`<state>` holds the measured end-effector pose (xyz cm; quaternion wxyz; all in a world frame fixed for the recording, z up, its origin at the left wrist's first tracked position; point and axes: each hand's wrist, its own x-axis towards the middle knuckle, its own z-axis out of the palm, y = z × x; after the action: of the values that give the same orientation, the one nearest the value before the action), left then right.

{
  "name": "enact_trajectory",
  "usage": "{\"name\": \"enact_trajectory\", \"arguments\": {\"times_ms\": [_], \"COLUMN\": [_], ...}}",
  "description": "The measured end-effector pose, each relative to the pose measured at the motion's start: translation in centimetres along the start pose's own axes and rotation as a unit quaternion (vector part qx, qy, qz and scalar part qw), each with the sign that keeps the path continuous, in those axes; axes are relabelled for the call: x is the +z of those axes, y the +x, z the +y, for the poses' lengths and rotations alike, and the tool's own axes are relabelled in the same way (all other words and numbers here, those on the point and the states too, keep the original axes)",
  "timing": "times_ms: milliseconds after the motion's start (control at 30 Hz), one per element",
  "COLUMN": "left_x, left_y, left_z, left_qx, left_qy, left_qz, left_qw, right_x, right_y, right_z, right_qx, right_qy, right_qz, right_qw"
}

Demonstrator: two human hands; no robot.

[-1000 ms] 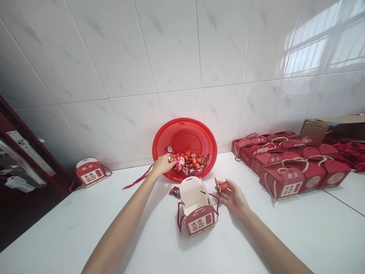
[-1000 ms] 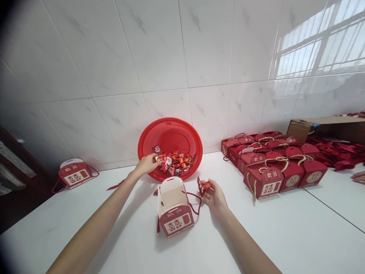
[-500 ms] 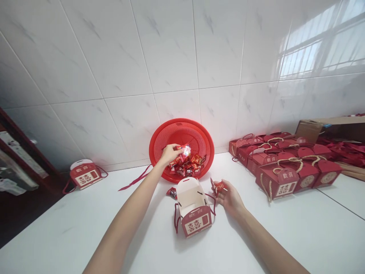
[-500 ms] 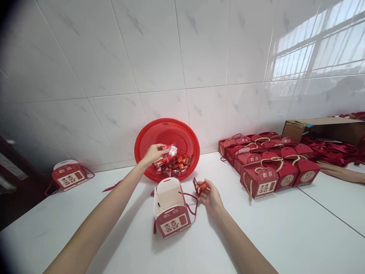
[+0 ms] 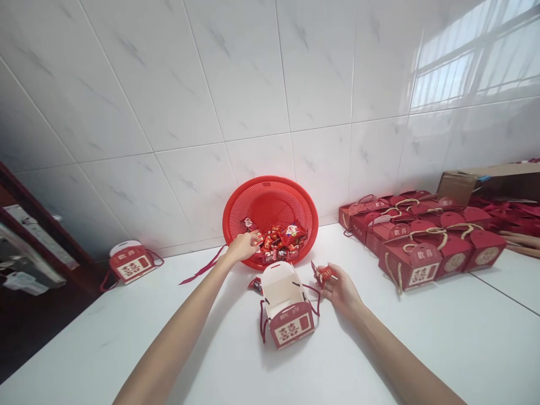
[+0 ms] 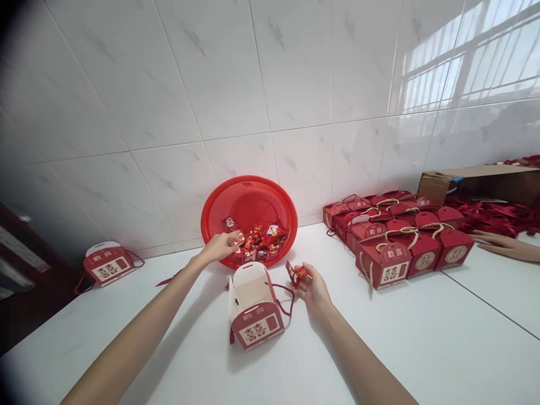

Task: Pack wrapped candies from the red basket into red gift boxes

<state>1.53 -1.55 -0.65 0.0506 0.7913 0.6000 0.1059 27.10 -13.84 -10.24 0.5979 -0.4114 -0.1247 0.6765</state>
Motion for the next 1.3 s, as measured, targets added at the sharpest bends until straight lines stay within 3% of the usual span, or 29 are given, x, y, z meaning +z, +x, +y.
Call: {"name": "enact_trajectory", "arguments": {"times_ms": [267, 467, 700, 1067, 1200, 1300], "left_x": [2.9, 3.5, 2.3, 2.4, 1.9, 1.7], "left_y": [-0.9, -0.7, -1.6, -0.4, 0.8, 1.1], "left_z": [0.0, -1.8, -2.6, -0.8, 0.4, 0.9], "left_qx": [-0.107, -0.123, -0.058, 0.003, -0.015, -0.011], "left_qy": [0.022, -0.167, -0.277, -0.365, -0.349, -0.279], "left_qz": [0.062, 0.092, 0.15, 0.226, 0.295, 0.301], "left_qw": [0.992, 0.974, 0.947, 0.903, 0.89, 0.912], "right_x": [0.0, -0.3, -0.1, -0.3, -0.1, 0.0], "right_y": [-0.1, 0.1, -0.1, 0.0, -0.3, -0.3], "right_z": [0.0, 0.0, 0.1, 0.2, 0.1, 0.1], "right_qx": [-0.003, -0.003, -0.002, -0.011, -0.009, -0.01], "right_qy": [0.003, 0.008, 0.007, 0.001, -0.003, -0.003], "right_qz": [0.007, -0.002, 0.004, -0.008, 0.002, 0.005], "right_qw": [1.0, 1.0, 1.0, 1.0, 1.0, 1.0]}}
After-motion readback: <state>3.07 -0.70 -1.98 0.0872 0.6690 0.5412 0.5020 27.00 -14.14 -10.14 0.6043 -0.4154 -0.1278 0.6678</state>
